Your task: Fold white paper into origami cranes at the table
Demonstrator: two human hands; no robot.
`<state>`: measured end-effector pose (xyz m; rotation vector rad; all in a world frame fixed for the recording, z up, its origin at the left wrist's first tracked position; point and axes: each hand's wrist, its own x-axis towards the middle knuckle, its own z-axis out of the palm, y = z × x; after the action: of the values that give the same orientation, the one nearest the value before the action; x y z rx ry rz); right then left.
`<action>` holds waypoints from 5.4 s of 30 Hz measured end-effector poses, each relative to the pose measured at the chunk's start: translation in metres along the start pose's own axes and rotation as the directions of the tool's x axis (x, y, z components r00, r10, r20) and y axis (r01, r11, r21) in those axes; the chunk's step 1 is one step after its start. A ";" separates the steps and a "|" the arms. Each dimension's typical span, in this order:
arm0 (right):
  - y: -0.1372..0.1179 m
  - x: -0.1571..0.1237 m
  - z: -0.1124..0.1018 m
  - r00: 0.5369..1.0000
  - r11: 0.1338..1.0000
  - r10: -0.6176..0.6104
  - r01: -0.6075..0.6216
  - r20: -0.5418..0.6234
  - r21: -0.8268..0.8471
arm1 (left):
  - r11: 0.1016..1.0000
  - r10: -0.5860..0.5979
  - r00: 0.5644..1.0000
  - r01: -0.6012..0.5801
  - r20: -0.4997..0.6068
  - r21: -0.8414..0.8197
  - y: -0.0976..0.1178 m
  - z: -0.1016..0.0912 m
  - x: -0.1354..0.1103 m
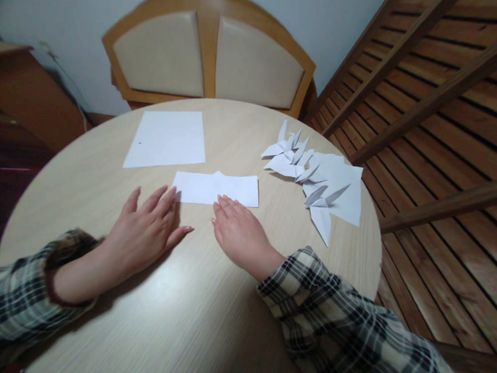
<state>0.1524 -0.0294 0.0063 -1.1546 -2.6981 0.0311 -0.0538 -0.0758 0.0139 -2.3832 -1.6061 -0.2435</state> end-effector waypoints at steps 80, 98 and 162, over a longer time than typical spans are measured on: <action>0.035 0.002 -0.016 0.920 0.919 -0.393 0.393 -0.009 0.039 | 0.828 0.449 0.892 -0.399 0.040 -0.394 -0.035 0.014 0.019; 0.043 -0.020 -0.021 0.899 0.899 -0.437 0.438 -0.030 0.034 | 0.835 0.438 0.898 -0.387 0.046 -0.392 -0.037 0.016 0.019; 0.030 0.019 -0.011 0.940 0.934 -0.335 0.340 -0.064 0.110 | 0.892 0.371 0.925 -0.330 0.083 -0.309 -0.044 0.025 0.032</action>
<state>0.1638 0.0043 0.0176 -0.6383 -2.7726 0.1109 -0.0828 -0.0243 0.0043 -2.9233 -1.2229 -0.2590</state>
